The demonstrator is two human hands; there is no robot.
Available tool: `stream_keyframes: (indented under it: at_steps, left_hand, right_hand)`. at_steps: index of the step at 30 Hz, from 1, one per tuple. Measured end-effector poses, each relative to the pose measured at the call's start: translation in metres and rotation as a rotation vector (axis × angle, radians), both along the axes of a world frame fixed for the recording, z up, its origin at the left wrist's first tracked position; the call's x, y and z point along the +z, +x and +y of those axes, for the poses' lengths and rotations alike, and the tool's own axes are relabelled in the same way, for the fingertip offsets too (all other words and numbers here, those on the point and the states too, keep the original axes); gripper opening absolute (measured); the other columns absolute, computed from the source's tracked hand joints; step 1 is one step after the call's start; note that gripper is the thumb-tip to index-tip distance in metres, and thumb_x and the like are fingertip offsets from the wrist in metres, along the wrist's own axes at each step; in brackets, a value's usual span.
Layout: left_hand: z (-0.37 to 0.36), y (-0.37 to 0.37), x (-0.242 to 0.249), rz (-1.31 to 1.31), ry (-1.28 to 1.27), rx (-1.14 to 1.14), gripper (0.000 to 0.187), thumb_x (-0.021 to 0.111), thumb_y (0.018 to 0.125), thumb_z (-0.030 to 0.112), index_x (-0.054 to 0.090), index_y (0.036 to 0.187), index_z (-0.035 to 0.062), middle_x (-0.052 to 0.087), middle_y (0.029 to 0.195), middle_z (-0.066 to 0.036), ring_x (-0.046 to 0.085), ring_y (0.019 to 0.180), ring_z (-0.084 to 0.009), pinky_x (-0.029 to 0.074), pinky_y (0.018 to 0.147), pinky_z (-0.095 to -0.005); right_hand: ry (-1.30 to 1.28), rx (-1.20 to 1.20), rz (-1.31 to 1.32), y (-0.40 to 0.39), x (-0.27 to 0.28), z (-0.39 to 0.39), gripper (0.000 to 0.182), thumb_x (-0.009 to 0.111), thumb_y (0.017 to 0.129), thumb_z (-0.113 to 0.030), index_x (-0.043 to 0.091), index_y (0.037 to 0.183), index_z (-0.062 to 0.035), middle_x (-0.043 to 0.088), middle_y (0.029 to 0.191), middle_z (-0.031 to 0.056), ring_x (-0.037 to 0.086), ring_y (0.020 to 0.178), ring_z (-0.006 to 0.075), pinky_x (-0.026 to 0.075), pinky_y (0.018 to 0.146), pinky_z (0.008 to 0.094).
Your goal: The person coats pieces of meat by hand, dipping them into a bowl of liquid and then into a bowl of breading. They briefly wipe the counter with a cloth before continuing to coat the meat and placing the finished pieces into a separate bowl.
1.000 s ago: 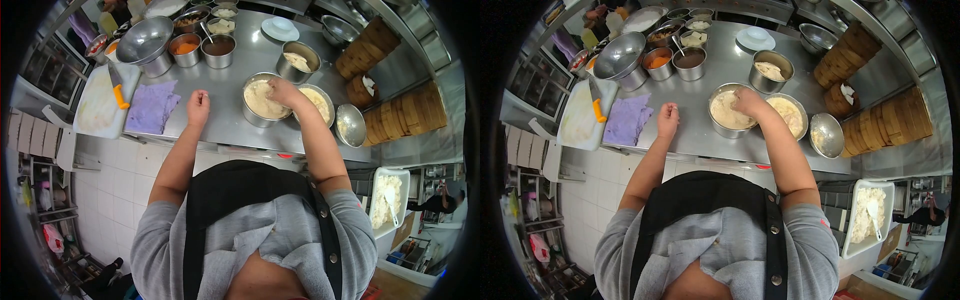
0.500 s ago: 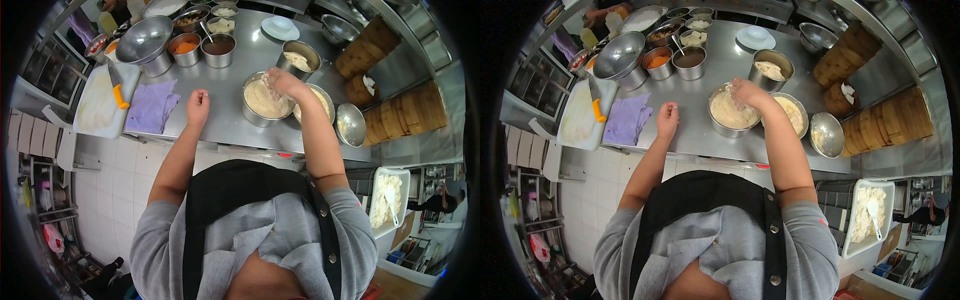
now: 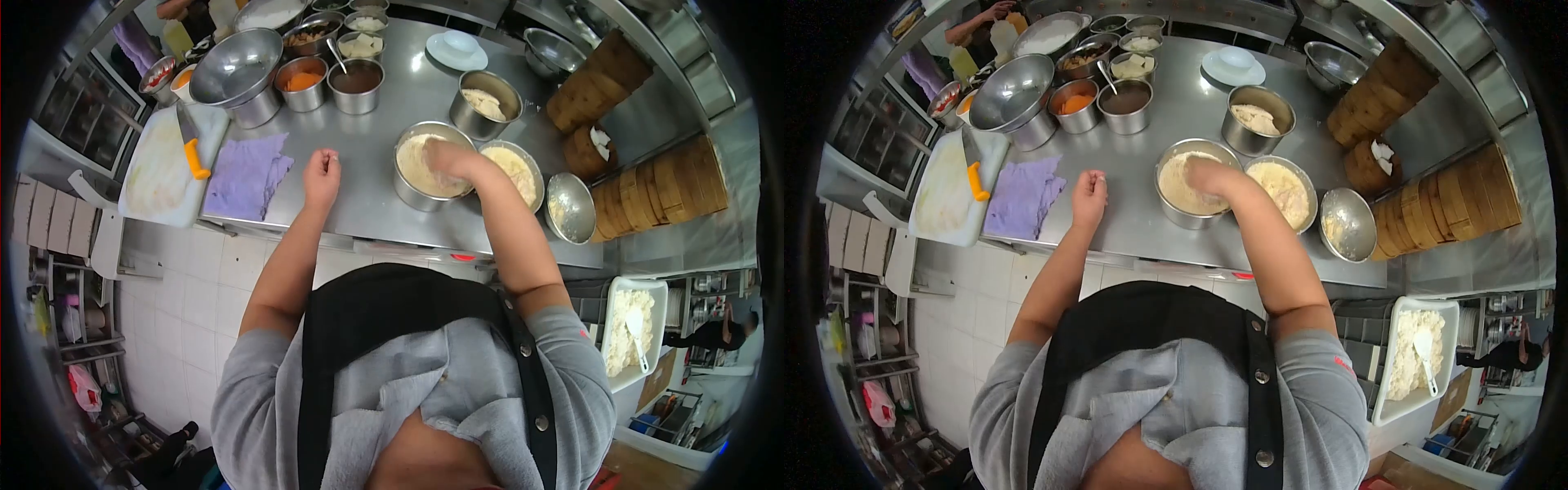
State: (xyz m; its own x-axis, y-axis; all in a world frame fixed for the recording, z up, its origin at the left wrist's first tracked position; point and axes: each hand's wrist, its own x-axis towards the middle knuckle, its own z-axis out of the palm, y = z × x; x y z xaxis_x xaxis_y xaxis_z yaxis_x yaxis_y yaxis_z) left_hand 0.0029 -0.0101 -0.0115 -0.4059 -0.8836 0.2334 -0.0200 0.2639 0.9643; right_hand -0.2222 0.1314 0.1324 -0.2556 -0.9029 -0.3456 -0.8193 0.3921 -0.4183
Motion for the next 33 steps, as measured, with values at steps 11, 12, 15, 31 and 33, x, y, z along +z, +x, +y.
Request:
stream_keyframes:
  at_steps: [11, 12, 15, 31, 33]
  left_hand:
    - [0.010, 0.000, 0.021, 0.062, 0.122, 0.022, 0.007, 0.054, 0.089, 0.007, 0.057, 0.094, 0.0023, 0.055, 0.074, 0.002, 0.048, 0.061, -0.0043, 0.042, 0.051, -0.0209]
    - [0.011, 0.001, 0.019, 0.046, 0.102, 0.021, 0.007, 0.053, 0.090, 0.008, 0.055, 0.095, 0.0030, 0.054, 0.074, 0.002, 0.047, 0.060, -0.0047, 0.042, 0.050, -0.0209]
    - [0.005, 0.000, 0.014, 0.004, 0.036, 0.009, 0.008, 0.051, 0.092, 0.009, 0.053, 0.098, 0.0043, 0.052, 0.074, 0.001, 0.047, 0.058, -0.0052, 0.041, 0.047, -0.0207]
    - [0.004, -0.002, 0.013, 0.008, 0.046, 0.051, 0.005, 0.055, 0.088, 0.007, 0.057, 0.091, 0.0029, 0.055, 0.073, 0.001, 0.048, 0.063, -0.0061, 0.042, 0.057, -0.0224]
    - [0.006, -0.001, 0.012, 0.018, 0.057, 0.050, 0.005, 0.055, 0.088, 0.007, 0.057, 0.091, 0.0028, 0.055, 0.073, 0.001, 0.048, 0.063, -0.0058, 0.042, 0.057, -0.0222]
  right_hand:
    - [-0.004, 0.033, 0.069, 0.002, 0.014, -0.009, 0.039, 0.051, 0.081, -0.013, 0.052, 0.117, 0.0047, 0.057, 0.116, 0.0244, 0.057, 0.106, 0.0346, 0.045, 0.093, 0.0388]
    - [-0.069, -0.041, 0.067, 0.010, 0.018, 0.000, 0.039, 0.052, 0.081, -0.012, 0.052, 0.117, 0.0048, 0.055, 0.120, 0.0245, 0.055, 0.111, 0.0347, 0.044, 0.096, 0.0382]
    - [-0.079, -0.034, 0.450, 0.031, 0.000, 0.016, 0.047, 0.062, 0.080, -0.022, 0.050, 0.117, 0.0043, 0.057, 0.112, 0.0247, 0.059, 0.102, 0.0353, 0.046, 0.092, 0.0396]
    - [-0.246, -0.143, 0.033, -0.005, 0.027, 0.020, 0.040, 0.067, 0.075, -0.017, 0.058, 0.110, 0.0011, 0.062, 0.106, 0.0214, 0.060, 0.100, 0.0337, 0.047, 0.086, 0.0373]
    - [-0.310, -0.178, -0.189, -0.008, 0.042, 0.021, 0.035, 0.064, 0.078, -0.017, 0.058, 0.107, 0.0017, 0.061, 0.106, 0.0202, 0.060, 0.094, 0.0336, 0.048, 0.084, 0.0376]
